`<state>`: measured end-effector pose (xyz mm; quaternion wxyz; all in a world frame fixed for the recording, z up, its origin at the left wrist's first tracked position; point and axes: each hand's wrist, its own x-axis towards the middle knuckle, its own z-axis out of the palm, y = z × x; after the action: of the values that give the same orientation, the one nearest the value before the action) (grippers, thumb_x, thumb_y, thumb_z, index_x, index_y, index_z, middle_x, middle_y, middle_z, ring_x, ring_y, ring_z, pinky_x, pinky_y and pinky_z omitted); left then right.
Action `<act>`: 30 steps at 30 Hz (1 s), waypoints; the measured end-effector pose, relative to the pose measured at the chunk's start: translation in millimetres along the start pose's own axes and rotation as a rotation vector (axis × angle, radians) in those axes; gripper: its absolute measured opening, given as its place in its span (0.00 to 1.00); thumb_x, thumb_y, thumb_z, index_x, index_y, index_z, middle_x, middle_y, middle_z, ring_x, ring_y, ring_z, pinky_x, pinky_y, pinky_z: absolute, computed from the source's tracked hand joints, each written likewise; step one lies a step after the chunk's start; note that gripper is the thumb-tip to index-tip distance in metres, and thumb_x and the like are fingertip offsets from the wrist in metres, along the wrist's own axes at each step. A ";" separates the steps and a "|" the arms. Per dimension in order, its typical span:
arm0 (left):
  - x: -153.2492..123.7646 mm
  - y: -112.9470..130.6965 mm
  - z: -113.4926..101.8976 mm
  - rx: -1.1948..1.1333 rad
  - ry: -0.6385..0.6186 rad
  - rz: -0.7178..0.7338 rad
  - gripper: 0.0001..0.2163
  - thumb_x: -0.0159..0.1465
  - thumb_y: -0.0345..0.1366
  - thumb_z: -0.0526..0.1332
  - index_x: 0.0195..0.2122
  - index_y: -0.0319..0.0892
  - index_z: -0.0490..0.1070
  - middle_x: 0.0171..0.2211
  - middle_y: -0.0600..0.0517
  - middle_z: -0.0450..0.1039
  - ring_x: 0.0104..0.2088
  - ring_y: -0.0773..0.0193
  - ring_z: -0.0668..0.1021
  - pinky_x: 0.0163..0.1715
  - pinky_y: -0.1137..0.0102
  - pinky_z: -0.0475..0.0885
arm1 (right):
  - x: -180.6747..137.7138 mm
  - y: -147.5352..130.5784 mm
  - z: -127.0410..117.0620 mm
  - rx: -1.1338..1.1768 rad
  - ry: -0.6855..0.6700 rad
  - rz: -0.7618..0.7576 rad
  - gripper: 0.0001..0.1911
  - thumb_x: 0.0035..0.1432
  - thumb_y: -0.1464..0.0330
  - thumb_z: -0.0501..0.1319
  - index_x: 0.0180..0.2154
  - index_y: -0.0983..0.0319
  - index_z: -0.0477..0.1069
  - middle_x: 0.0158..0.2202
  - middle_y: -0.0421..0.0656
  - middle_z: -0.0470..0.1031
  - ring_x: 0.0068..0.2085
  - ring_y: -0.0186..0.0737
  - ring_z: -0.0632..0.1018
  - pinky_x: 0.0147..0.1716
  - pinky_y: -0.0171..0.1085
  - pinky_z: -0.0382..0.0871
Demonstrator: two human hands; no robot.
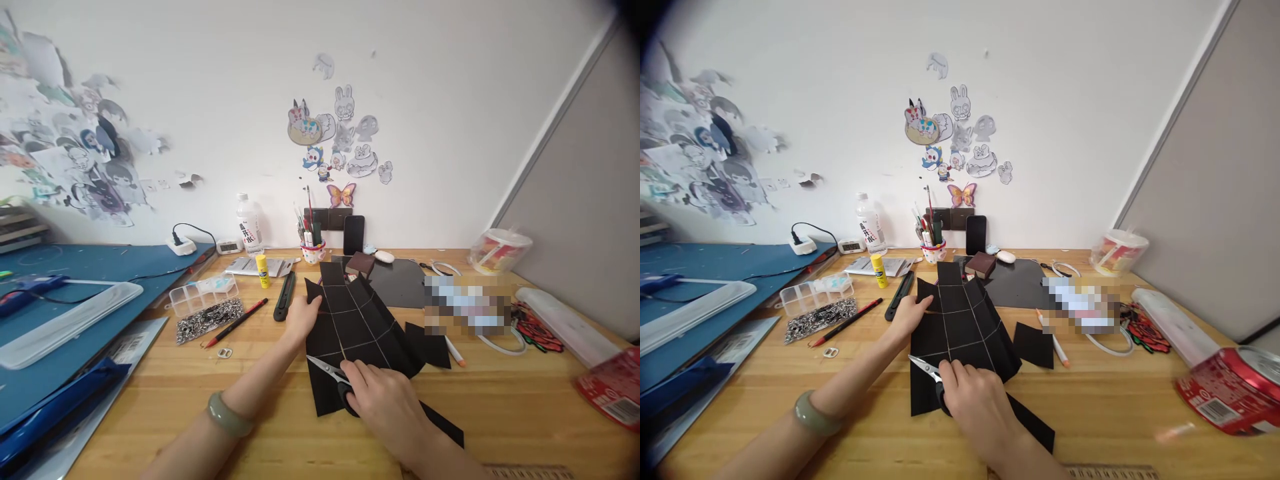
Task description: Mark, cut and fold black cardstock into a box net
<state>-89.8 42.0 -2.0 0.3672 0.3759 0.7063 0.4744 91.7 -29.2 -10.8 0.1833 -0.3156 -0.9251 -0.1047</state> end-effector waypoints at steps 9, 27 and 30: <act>-22.5 24.7 -9.3 -0.018 0.211 0.393 0.12 0.63 0.41 0.53 0.40 0.39 0.69 0.40 0.48 0.71 0.42 0.57 0.73 0.43 0.59 0.66 | 14.0 11.9 -10.7 0.711 -0.035 0.487 0.06 0.54 0.65 0.57 0.33 0.60 0.62 0.17 0.31 0.63 0.17 0.30 0.70 0.16 0.29 0.61; -73.7 70.7 -26.8 -0.523 0.056 0.502 0.16 0.60 0.45 0.55 0.43 0.40 0.71 0.42 0.49 0.75 0.46 0.56 0.74 0.42 0.68 0.70 | 27.8 21.9 -85.0 1.600 -0.227 0.574 0.15 0.48 0.59 0.63 0.33 0.61 0.64 0.24 0.35 0.66 0.23 0.30 0.67 0.24 0.32 0.59; -79.7 71.8 -24.6 -0.630 0.047 0.441 0.15 0.59 0.45 0.57 0.42 0.40 0.72 0.39 0.50 0.76 0.45 0.57 0.75 0.41 0.68 0.71 | 27.5 13.9 -90.0 1.590 -0.124 0.682 0.15 0.45 0.59 0.65 0.31 0.60 0.66 0.25 0.35 0.65 0.23 0.28 0.64 0.23 0.30 0.59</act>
<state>-62.6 -18.5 85.8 0.3374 0.3765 0.4361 0.7444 104.7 -31.2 83.4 0.3202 -0.3589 -0.5871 0.6511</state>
